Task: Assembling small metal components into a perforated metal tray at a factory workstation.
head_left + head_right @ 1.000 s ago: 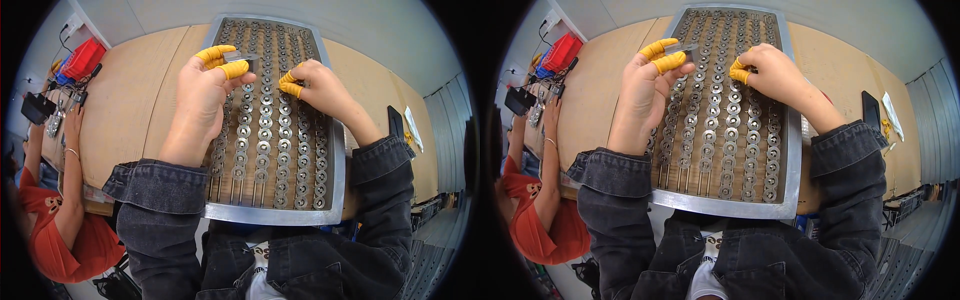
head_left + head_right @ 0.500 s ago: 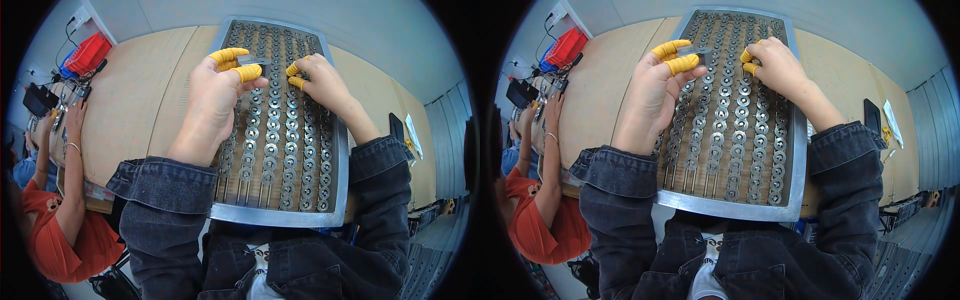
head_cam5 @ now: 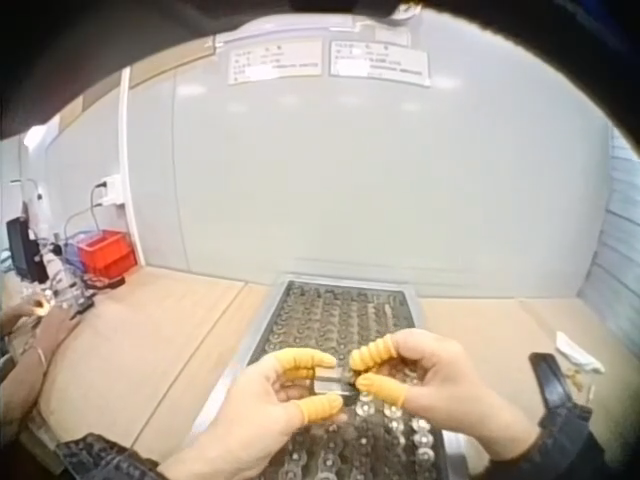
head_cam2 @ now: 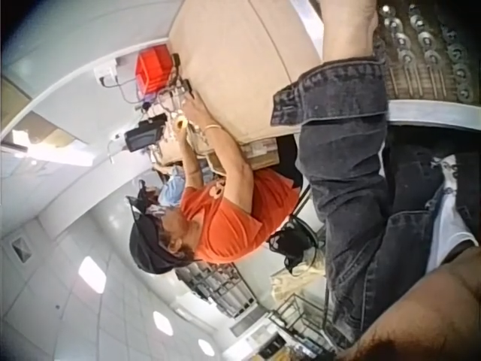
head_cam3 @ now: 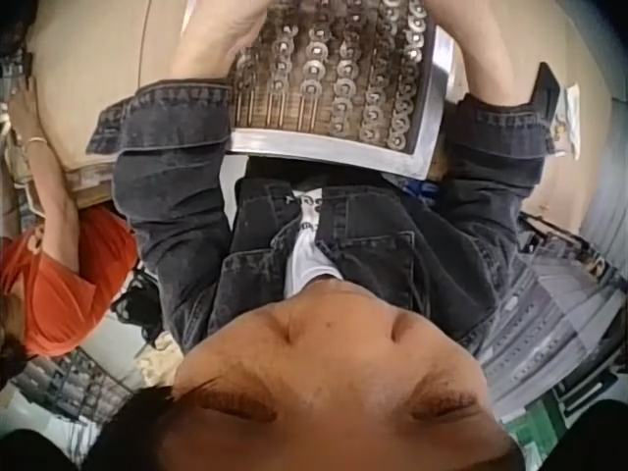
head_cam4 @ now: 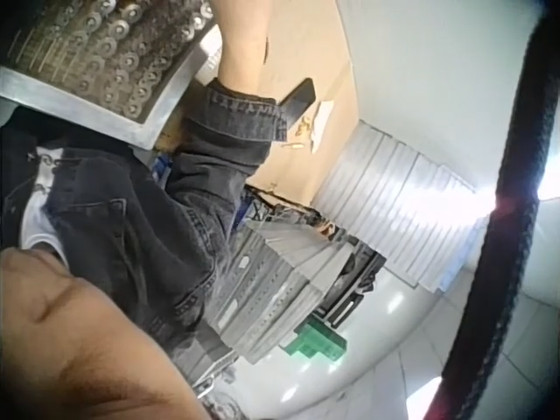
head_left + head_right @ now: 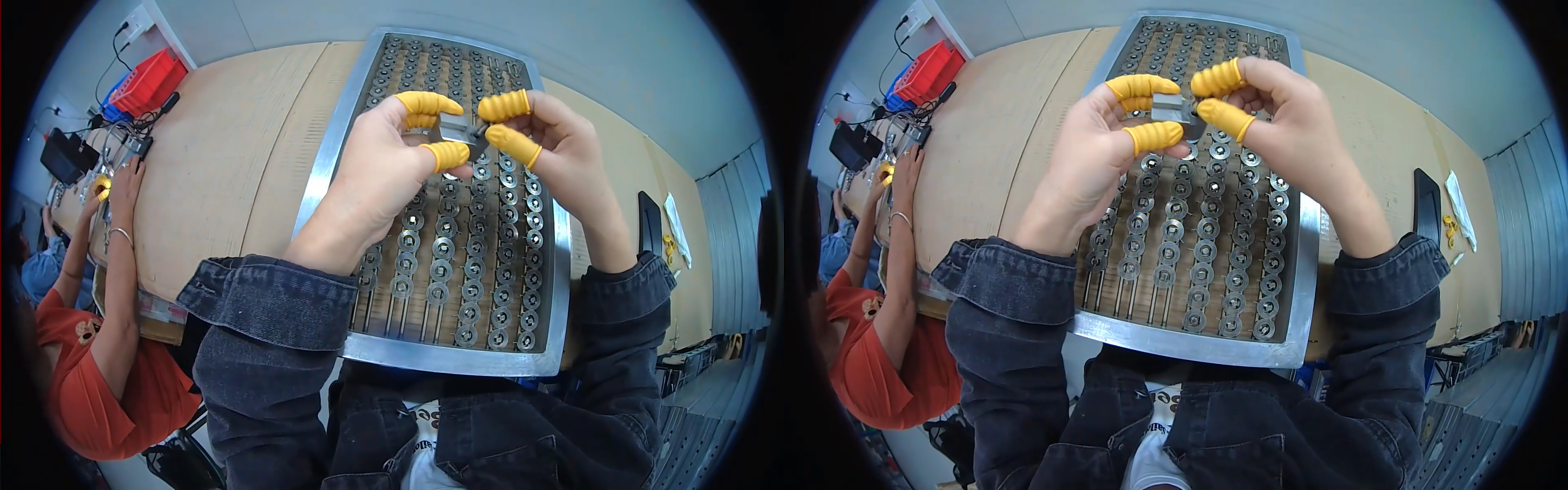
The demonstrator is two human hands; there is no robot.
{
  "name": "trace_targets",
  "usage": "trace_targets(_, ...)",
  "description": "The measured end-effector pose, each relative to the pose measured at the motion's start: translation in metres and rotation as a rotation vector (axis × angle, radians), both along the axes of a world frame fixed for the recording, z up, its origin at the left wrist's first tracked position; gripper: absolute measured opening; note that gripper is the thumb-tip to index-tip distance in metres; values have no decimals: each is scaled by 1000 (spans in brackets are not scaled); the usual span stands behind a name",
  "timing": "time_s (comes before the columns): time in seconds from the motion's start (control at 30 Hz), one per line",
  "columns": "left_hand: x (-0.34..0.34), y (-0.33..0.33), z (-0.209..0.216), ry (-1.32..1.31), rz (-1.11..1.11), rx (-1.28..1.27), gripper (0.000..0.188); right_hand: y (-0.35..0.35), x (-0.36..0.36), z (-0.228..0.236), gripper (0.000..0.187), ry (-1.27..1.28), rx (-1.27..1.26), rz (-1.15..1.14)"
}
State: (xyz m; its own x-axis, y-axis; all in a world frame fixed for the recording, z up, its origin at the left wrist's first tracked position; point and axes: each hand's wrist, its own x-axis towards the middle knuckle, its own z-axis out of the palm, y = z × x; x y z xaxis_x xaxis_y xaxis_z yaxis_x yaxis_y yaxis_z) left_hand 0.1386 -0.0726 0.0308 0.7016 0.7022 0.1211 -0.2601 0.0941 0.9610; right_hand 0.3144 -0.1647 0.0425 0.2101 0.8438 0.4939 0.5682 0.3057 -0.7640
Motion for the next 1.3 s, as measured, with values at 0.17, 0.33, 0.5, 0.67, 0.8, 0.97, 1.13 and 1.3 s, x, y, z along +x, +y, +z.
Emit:
trace_targets(0.17, 1, -2, -1, 12, -43, 0, 40, -6, 5, 1, 25, -169, -16, 20)
trace_targets(0.33, 1, -5, -1, -3, -72, -60, 40, -13, 13, 8, 22, -352, -50, 27)
trace_targets(0.5, 3, -10, -4, -31, -93, -110, 39, -18, 19, 14, 22, -455, -19, 60)
trace_targets(0.67, 2, -10, -3, -76, -109, -122, 38, -20, 16, 15, 22, -465, 8, 44)
trace_targets(0.8, 2, -8, -3, -94, -114, -114, 38, -19, 15, 12, 21, -423, 27, 18)
trace_targets(0.97, 2, -9, -4, -82, -109, -99, 39, -13, 16, 3, 22, -391, 87, 62)
trace_targets(1.13, 0, -10, -4, -73, -114, -61, 40, -10, 19, -6, 30, -176, 4, 12)
trace_targets(1.3, 0, -9, -3, -74, -113, -58, 41, -12, 29, -7, 37, -168, -12, -46)
